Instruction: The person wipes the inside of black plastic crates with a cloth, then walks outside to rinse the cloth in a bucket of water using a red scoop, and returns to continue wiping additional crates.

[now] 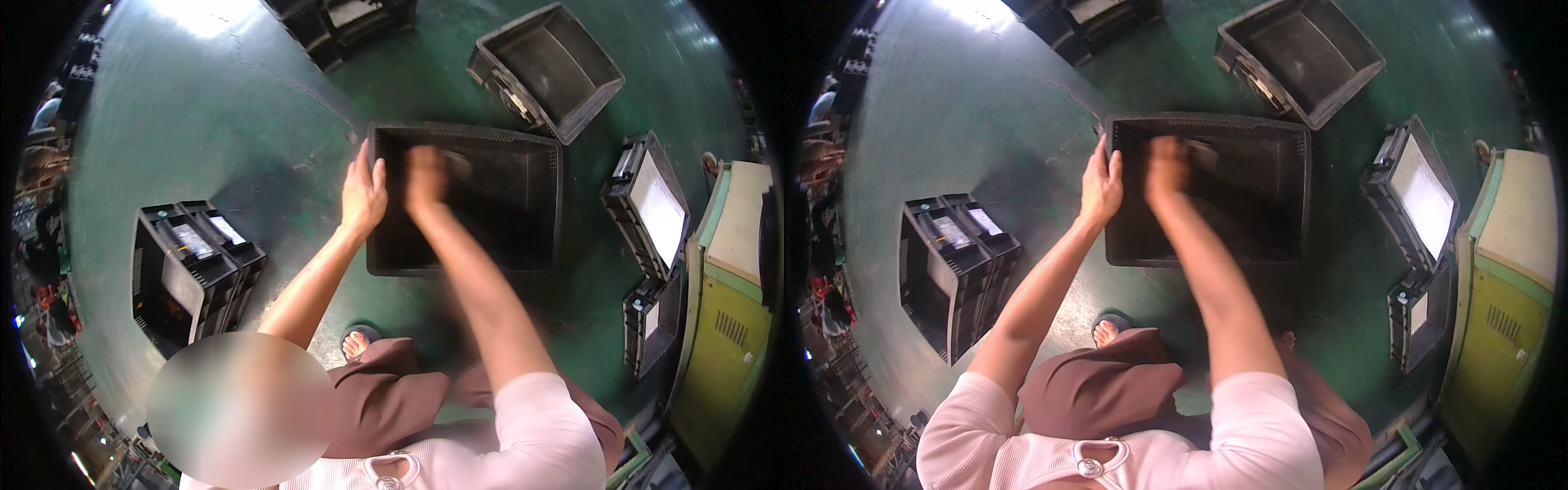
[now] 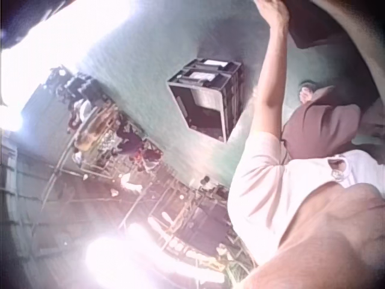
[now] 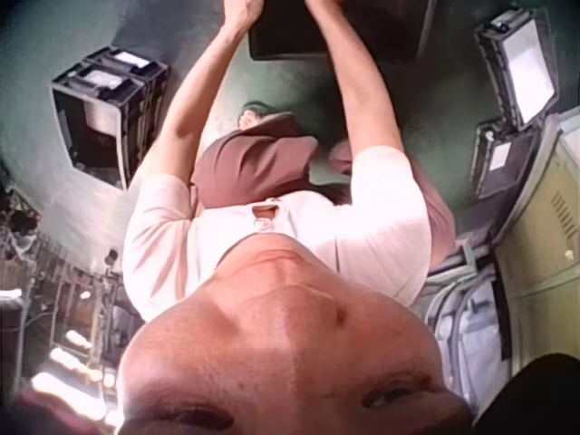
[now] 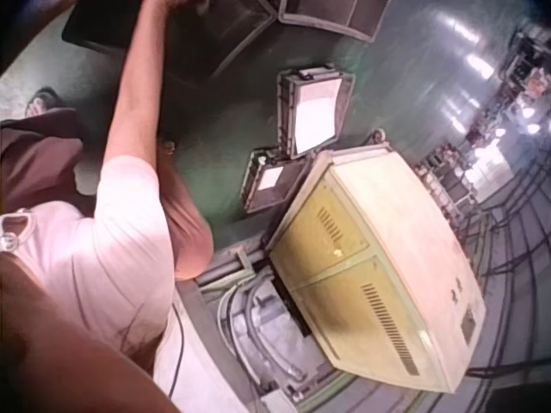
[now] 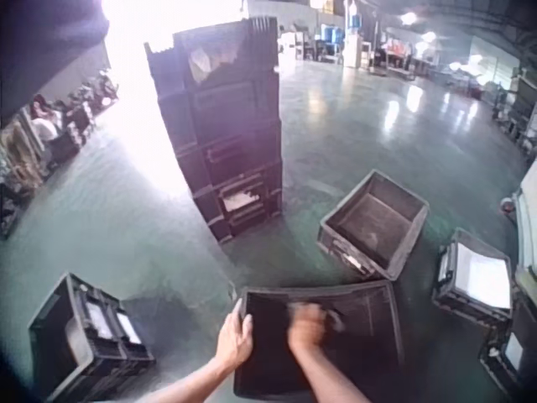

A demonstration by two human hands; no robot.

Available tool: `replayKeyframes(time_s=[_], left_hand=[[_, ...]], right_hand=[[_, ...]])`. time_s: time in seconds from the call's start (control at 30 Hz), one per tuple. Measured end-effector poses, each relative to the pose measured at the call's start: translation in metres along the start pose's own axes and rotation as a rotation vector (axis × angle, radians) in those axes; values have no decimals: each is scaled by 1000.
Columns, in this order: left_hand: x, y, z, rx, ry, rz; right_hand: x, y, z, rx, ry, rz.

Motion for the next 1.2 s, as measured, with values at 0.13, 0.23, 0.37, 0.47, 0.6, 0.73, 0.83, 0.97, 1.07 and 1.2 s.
replayKeyframes(time_s=[0.13, 0.23, 0.37, 0.47, 0.6, 0.73, 0.83, 0.97, 1.07, 1.2], left_hand=[[7, 3, 5, 66, -32, -55], [21, -2, -2, 134, -110, -158], [15, -5, -5, 137, -118, -145], [9, -1, 1, 66, -91, -80], [17, 7, 0, 37, -100, -73], [23, 4, -6, 31, -117, -144], [22, -3, -2, 37, -126, -170], [12, -6, 1, 119, -153, -216], [6, -2, 3, 38, -135, -86], [6, 4, -2, -27, -88, -24]], right_hand=[[12, -6, 20, 344, -110, -186], [-71, 3, -52, 286, -169, 74], [-113, 6, -111, 147, -530, 226], [-99, -3, -46, -114, -287, 429], [52, 7, 53, 260, -128, -115], [-5, 14, -10, 230, -180, -151], [-101, 28, -115, 236, -423, 55], [-101, 19, -109, -14, -550, 198], [-7, 12, -5, -10, -311, -84], [52, 19, 31, 37, -57, -184]])
Point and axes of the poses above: each hand's wrist, its own y-axis towards the middle knuckle, its own z-axis out of the palm, x = y × z, the point moved 10 cm from there along y, towards the middle knuckle, and after that the axes turned 15 degrees about y, right-handed, at the moved point
